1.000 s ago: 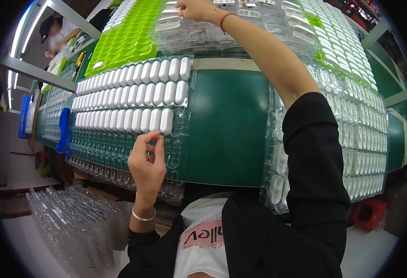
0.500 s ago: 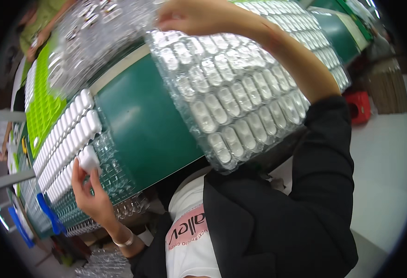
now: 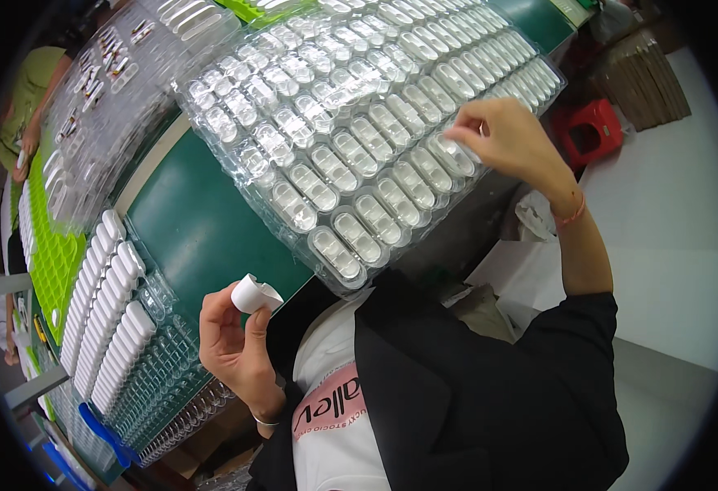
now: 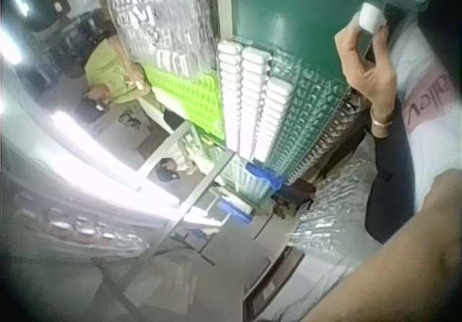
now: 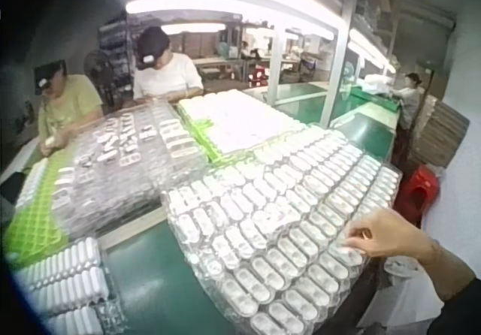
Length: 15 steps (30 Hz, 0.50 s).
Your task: The person assembles white wireless earbuds by hand. They open a white charging case, insert a small electronic component into the case, and then close it. This process is repeated multiple times with different units on a green workbench.
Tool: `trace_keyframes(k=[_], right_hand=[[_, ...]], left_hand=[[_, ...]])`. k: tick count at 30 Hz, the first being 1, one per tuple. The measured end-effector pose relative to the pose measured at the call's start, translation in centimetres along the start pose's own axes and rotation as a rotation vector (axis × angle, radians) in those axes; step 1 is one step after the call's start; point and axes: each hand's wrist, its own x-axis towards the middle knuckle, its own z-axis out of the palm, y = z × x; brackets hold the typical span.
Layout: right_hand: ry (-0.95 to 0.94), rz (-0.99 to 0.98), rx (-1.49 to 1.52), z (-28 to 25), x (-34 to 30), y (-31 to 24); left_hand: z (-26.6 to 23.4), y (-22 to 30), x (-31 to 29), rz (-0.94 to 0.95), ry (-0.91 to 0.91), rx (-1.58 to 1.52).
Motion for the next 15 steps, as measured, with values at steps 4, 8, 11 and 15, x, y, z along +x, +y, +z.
trace_keyframes(k=[4, 8, 11, 15], right_hand=[[0.109, -0.058, -0.165, 2.9, -2.3, -0.5], [0.285, -0.158, 0.014, 2.7, -1.5, 0.3], [0.157, -0.012, 0.468, 2.1, -0.6, -4.9], [-0.114, -0.178, 0.899, 5.5, 0.8, -9.8]], left_hand=[[0.5, -0.4, -0.1, -0.037, -0.019, -0.063], [0.0, -0.7, 0.0, -0.067, -0.015, -0.164], [-0.4, -1.4, 0.4, -0.142, 0.057, -0.284], [0.2, -1.5, 1.3, -0.162, 0.026, -0.403]])
